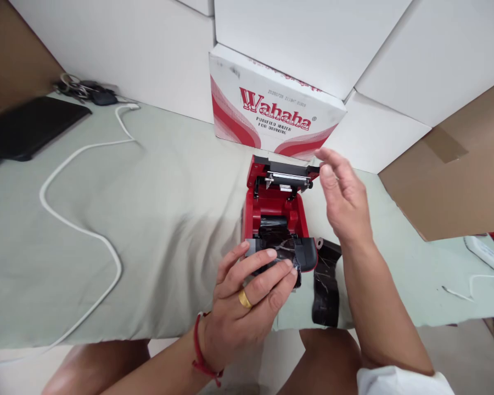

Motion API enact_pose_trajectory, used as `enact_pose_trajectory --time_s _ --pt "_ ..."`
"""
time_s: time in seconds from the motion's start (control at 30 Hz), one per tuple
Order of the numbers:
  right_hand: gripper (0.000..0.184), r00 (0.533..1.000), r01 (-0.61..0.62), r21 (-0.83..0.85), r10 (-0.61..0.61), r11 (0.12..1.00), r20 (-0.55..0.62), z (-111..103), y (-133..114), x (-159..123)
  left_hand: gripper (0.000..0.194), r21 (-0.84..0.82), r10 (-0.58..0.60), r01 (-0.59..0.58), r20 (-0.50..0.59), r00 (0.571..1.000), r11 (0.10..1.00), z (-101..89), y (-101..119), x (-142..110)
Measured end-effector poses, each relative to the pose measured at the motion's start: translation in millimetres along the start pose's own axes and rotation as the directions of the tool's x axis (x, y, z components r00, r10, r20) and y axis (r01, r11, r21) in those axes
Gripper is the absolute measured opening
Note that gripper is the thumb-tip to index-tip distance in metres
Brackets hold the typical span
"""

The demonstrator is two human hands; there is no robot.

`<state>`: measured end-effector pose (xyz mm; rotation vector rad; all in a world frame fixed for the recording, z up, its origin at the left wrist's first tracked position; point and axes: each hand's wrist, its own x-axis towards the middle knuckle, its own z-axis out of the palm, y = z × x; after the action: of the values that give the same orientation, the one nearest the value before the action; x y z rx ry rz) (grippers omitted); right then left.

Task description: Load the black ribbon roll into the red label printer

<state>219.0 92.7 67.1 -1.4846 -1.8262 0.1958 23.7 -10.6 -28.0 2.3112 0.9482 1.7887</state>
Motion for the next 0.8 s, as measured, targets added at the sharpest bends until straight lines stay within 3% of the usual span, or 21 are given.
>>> enact_pose_trajectory --time_s 0.1,0.2,0.3,0.4,0.47,0.57,0.7,0.8 --pt "0.053 0.996 -0.087 0.025 0.087 0.996 -0.023 7.7 0.5 -7.0 0.020 -0.002 0.016 -0.016 -0.001 1.000 1.000 -0.6 1.9 2.3" --pt "0.049 0.995 -0.068 0.112 0.076 0.991 -0.067 5.8 -1.1 -22.4 0.018 0.000 0.004 -0.004 0.008 1.000 1.000 -1.8 4.0 4.7" --pt "0.038 0.997 0.066 0.213 -0.071 0.975 0.014 -2.0 5.3 -41.1 0.019 0.006 -0.001 0.001 0.001 1.000 1.000 -2.3 4.5 5.7" --pt "0.038 0.956 0.182 0.254 -0.231 0.950 0.180 -5.6 20.6 -59.2 0.023 -0.014 0.009 -0.009 0.017 1.000 1.000 -4.4 -0.1 7.0" --pt "0.040 0.939 0.205 0.297 -0.273 0.933 0.210 -3.2 32.1 -68.5 0.026 -0.046 0.005 -0.003 0.037 0.999 0.999 -8.2 -7.4 9.8" --pt "0.041 0.934 0.212 0.349 -0.294 0.913 0.201 2.9 44.4 -75.8 0.040 -0.108 -0.098 0.104 0.061 0.993 0.989 -16.8 -23.2 16.5" --pt "0.041 0.930 0.220 0.375 -0.310 0.900 0.199 6.2 48.8 -76.0 0.047 -0.220 -0.319 0.356 0.186 0.929 0.908 -28.5 -41.0 23.9" --pt "0.041 0.930 0.226 0.360 -0.311 0.905 0.196 5.3 47.6 -75.3 0.047 -0.245 -0.339 0.396 0.243 0.909 0.885 -32.8 -46.0 25.2"
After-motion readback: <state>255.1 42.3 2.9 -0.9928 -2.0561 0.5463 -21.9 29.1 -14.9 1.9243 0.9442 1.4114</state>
